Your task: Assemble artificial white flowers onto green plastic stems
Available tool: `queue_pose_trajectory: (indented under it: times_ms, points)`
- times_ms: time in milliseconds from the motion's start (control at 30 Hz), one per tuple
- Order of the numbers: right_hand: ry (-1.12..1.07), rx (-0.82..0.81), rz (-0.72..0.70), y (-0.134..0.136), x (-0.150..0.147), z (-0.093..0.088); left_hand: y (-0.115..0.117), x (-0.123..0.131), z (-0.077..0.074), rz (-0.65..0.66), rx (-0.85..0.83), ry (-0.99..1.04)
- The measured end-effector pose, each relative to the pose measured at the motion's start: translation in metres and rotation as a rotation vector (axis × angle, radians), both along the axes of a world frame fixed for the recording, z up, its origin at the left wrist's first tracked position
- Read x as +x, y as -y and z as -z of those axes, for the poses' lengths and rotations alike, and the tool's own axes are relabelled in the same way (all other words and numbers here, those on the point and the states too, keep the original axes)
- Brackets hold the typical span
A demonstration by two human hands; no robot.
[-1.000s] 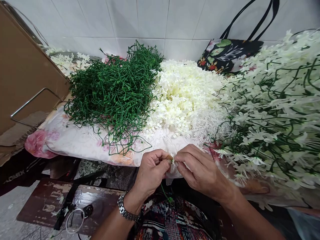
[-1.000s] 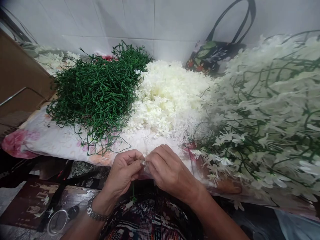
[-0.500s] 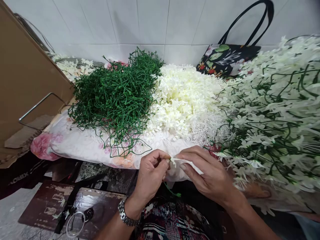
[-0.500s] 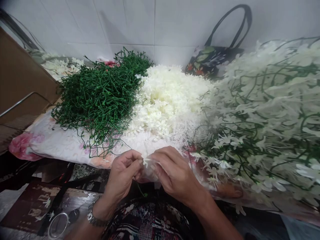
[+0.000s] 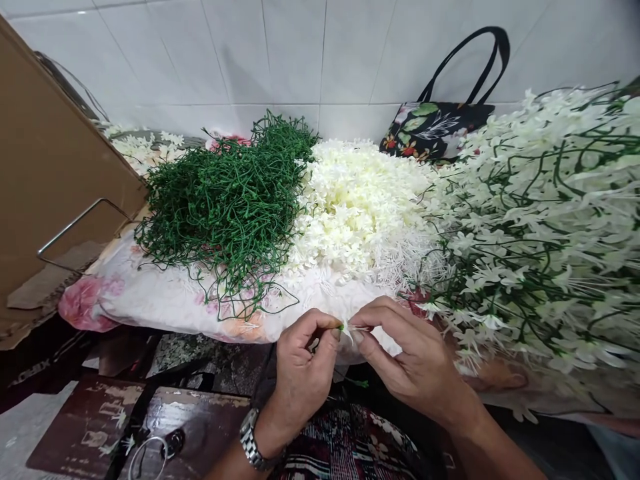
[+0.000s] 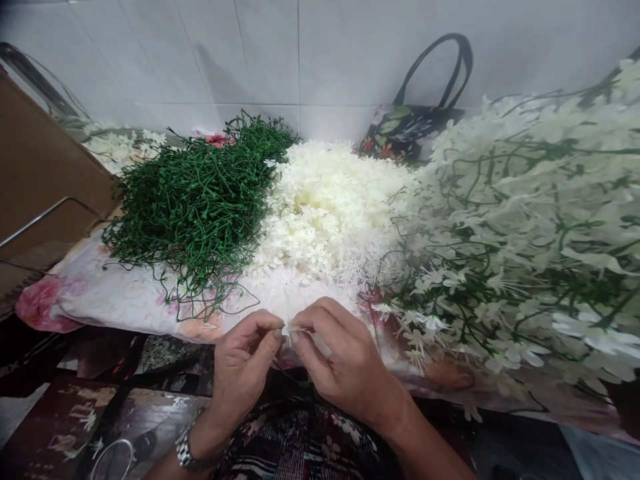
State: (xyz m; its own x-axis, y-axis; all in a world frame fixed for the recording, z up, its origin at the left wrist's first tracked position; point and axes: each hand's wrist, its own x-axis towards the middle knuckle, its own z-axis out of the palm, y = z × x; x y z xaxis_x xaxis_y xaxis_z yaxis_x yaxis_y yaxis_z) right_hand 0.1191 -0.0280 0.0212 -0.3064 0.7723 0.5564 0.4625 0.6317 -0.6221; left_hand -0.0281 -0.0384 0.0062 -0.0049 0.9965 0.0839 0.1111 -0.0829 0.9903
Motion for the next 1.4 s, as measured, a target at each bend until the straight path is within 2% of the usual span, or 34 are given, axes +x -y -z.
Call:
queue_pose_trajectory:
  times_ms: [300, 567, 800, 933, 1100, 1200, 1267, 1400]
  points:
    - [0.039, -0.012, -0.027, -0.006, -0.003, 0.012, -0.006, 0.0, 0.007, 0.033, 0.023, -0.06]
    - [0.06, 0.014, 0.027, -0.016, -0.006, 0.029, -0.015, 0.005, 0.017, -0.018, -0.048, -0.036]
    - [0.044, 0.017, 0.044, -0.019, -0.012, 0.036, -0.017, 0.006, 0.02, -0.034, -0.064, -0.042]
    - [0.051, -0.019, 0.022, -0.018, -0.003, 0.028, -0.017, 0.002, 0.021, -0.034, -0.131, 0.116]
    - [0.092, -0.054, 0.103, 0.002, 0.014, 0.013, -0.016, 0.0, 0.024, -0.182, -0.152, 0.385]
    - [0.107, -0.112, 0.023, 0.015, 0.007, 0.017, -0.017, 0.006, 0.022, -0.267, -0.12, 0.435]
    - [0.05, -0.092, 0.012, 0.018, 0.0, 0.024, -0.016, 0.01, 0.018, -0.286, -0.113, 0.471]
    - [0.049, -0.011, 0.047, 0.011, -0.002, 0.028, -0.012, 0.009, 0.01, -0.199, -0.143, 0.584]
